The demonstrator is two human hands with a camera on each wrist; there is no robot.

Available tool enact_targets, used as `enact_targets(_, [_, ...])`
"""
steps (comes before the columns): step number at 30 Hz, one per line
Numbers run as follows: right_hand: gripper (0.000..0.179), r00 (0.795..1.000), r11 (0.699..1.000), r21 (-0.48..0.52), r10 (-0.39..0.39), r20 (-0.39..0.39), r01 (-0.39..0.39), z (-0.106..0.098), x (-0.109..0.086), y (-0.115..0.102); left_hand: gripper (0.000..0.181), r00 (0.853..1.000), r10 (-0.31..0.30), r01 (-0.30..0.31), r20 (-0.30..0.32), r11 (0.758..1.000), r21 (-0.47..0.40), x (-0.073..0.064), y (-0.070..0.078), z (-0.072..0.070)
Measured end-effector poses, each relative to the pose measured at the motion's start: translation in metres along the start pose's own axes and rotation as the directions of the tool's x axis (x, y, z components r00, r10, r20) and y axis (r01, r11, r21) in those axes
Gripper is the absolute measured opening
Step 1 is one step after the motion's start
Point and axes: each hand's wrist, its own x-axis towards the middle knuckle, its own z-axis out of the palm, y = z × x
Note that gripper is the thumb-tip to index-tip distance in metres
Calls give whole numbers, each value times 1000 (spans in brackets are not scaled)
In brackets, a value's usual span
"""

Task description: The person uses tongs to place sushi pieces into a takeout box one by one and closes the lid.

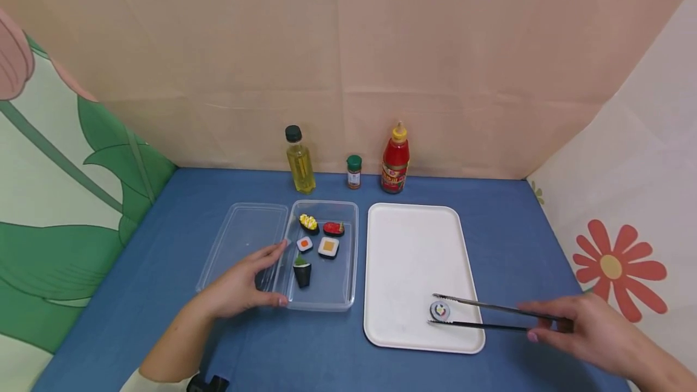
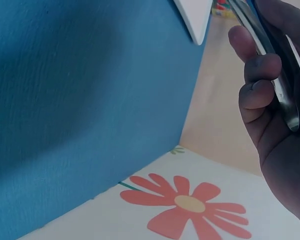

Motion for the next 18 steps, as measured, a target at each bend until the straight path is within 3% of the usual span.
enact_targets(5, [49,997,997,-34,67,25,-66,0,-3,3,111,1000,2,-2,0,1000,-9,-1,1,-1])
enact_targets(18, [41,996,995,-56,84,-41,-87,1,-6,-1,112,1000,-7,7,-6,1000,2,0,1,0])
